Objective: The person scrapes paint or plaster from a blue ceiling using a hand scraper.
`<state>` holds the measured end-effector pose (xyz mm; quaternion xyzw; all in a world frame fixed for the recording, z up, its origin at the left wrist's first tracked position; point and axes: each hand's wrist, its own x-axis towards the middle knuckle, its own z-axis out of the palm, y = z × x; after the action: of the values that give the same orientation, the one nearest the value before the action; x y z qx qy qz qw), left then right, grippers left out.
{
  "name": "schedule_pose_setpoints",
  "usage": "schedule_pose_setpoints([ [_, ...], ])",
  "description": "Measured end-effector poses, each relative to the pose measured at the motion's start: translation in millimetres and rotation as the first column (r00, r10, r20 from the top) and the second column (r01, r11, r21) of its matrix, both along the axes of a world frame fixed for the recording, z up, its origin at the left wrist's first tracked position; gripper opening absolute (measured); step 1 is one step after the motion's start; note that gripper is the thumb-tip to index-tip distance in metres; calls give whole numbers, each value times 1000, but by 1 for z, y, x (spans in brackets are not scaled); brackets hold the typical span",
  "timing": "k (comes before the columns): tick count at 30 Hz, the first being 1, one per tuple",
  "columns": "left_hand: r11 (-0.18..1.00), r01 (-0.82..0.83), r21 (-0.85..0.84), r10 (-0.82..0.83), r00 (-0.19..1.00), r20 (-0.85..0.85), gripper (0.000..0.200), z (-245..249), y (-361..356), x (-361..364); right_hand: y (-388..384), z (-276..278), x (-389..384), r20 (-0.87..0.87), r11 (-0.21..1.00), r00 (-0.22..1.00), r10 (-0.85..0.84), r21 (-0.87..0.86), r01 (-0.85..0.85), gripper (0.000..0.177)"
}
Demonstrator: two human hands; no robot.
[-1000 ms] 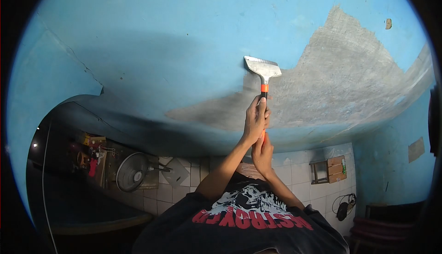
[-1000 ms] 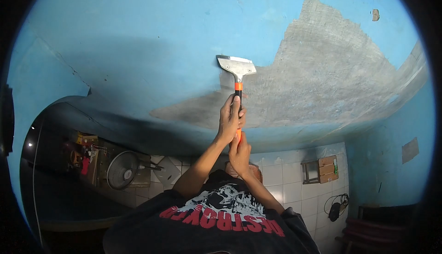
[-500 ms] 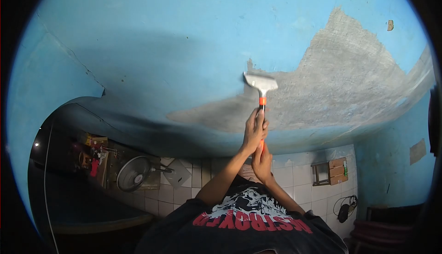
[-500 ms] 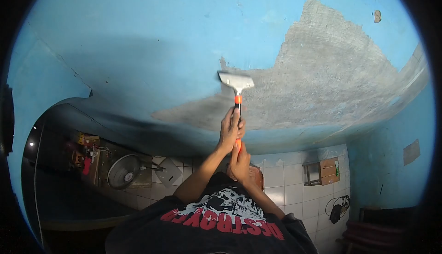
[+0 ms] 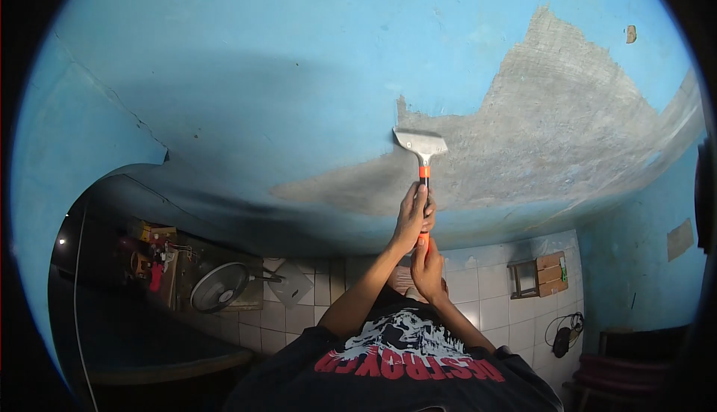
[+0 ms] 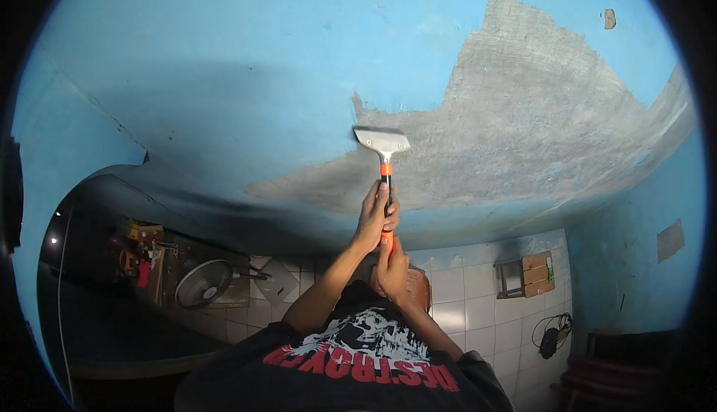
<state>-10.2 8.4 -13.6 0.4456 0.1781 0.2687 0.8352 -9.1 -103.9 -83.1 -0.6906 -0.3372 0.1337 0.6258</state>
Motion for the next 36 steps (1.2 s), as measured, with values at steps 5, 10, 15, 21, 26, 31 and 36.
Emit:
schedule_pose_setpoints([
  [5,993,-28,117,23,999,45,39,46,10,3,11,41,1,-79,1000,997,19,-6,-20,38],
  [10,1000,-16,5,17,997,-75,38,-2,-2,-9,-6,-6,-16,-26,998,999,-19,-60,18,39],
  [15,1000,3,17,-2,1000,-12,37,22,2,-7,1,22,-15,-60,999,998,-21,-43,19,39],
  [21,1000,1,4,-1,1000,-22,37,1,-4,-9,-2,-5,-15,-19,999,1000,-18,-27,18,40],
  [26,996,-17,87,17,1000,0,38,52,11,2,16,51,-2,-65,1000,998,-1,28,3,39],
  [31,998,-31,57,33,999,-41,40,14,-2,-5,-1,18,-9,-13,1000,1000,-1,-2,1,38],
  [36,998,-26,50,27,999,-18,39,42,3,0,5,43,-5,-19,999,1000,-20,-33,19,40],
])
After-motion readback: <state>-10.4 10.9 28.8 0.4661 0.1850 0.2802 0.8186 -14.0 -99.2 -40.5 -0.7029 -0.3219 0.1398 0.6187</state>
